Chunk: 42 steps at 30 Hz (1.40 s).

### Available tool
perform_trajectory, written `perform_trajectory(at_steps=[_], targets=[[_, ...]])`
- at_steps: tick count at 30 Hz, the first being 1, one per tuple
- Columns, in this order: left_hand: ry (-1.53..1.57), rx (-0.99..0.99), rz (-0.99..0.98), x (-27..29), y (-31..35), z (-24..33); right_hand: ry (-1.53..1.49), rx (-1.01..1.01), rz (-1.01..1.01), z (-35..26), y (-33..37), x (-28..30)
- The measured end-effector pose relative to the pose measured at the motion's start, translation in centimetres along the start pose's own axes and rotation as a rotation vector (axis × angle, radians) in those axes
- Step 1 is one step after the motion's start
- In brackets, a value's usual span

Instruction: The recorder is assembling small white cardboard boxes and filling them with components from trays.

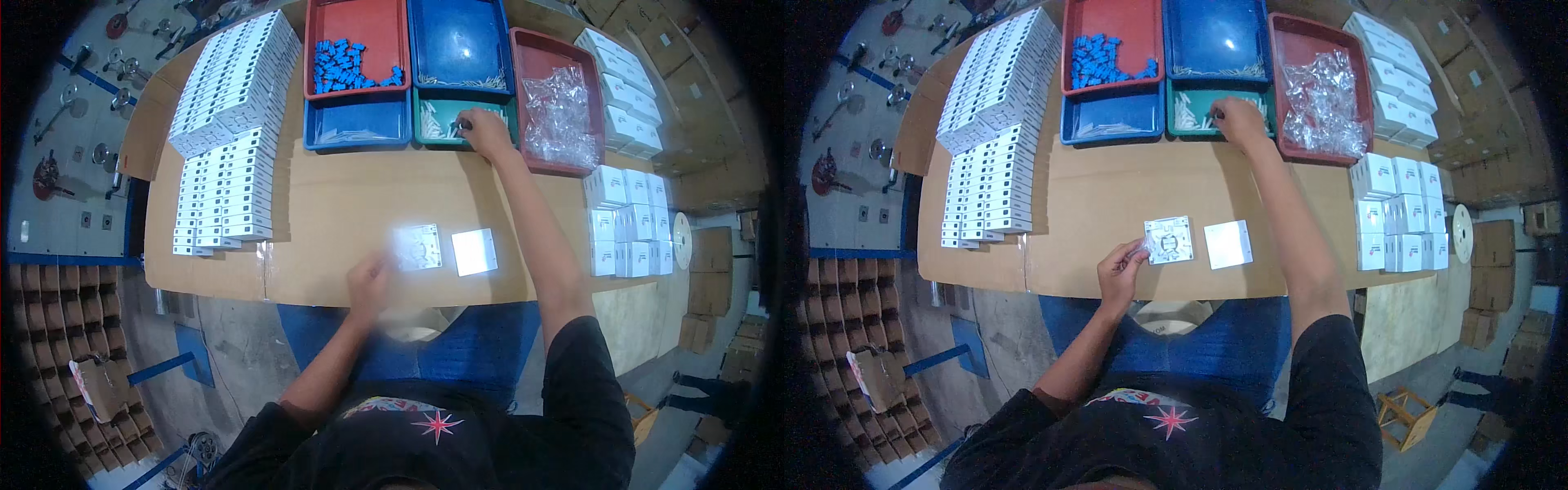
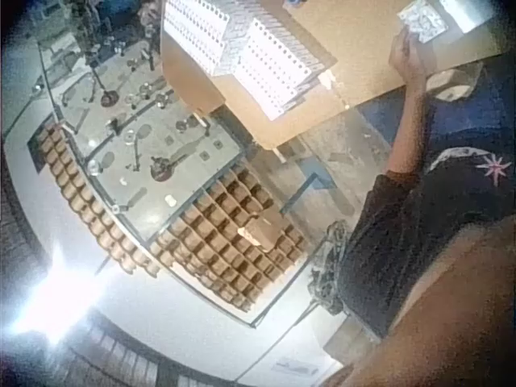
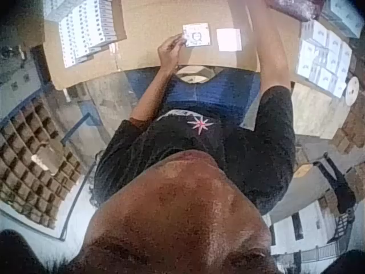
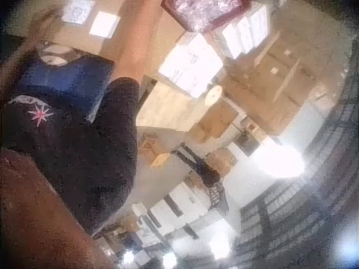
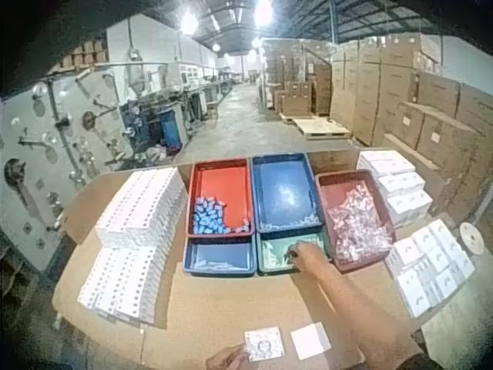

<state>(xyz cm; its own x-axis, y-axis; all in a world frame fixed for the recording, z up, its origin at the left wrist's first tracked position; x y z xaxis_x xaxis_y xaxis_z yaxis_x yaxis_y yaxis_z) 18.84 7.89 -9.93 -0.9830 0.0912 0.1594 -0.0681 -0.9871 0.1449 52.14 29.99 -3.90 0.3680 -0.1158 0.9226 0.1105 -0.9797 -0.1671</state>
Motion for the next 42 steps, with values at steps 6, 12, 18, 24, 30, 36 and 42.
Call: perform_trajectory(at_steps=[6,12,18,24,30,36,42], targets=[[-0.007,-0.003,-0.045,0.0,-0.3,-0.7,-0.051,0.057,-0.052,0.0,-0.1,0.3],[0.038,-0.020,-0.025,-0.2,-0.2,-0.8,0.005,0.072,0.024,0.1,1.3,2.3],[0.055,-0.009,0.029,0.4,0.0,-1.9,-0.262,-0.044,0.091,-3.5,6.1,3.8],[0.057,0.155,0.013,-0.2,-0.2,0.9,-0.721,-0.170,0.035,-8.7,14.4,2.6],[0.189,0.023,-0.026,-0.6,-0.3,1.0,-0.906,-0.223,-0.054,-14.3,19.5,-0.2],[0.193,-0.029,-0.052,-0.7,0.1,2.1,-0.951,-0.230,-0.040,-15.8,20.6,-1.1],[0.084,-0.063,-0.113,-0.9,0.4,3.0,-0.804,-0.128,-0.022,-16.7,20.5,-0.4]])
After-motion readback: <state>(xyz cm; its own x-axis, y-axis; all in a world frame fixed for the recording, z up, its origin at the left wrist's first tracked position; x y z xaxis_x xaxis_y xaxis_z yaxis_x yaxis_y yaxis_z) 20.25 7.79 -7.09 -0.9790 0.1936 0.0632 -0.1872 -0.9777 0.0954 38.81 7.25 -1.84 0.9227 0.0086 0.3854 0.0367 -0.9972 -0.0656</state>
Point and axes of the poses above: each hand's wrist, its own y-axis away from the middle knuckle, its own x-axis out of the back of the hand, z = x × y, the point moved 6 cm from there along -y, towards the middle knuckle, and after that the axes turned 4 degrees about x, right-handed, at the moved point
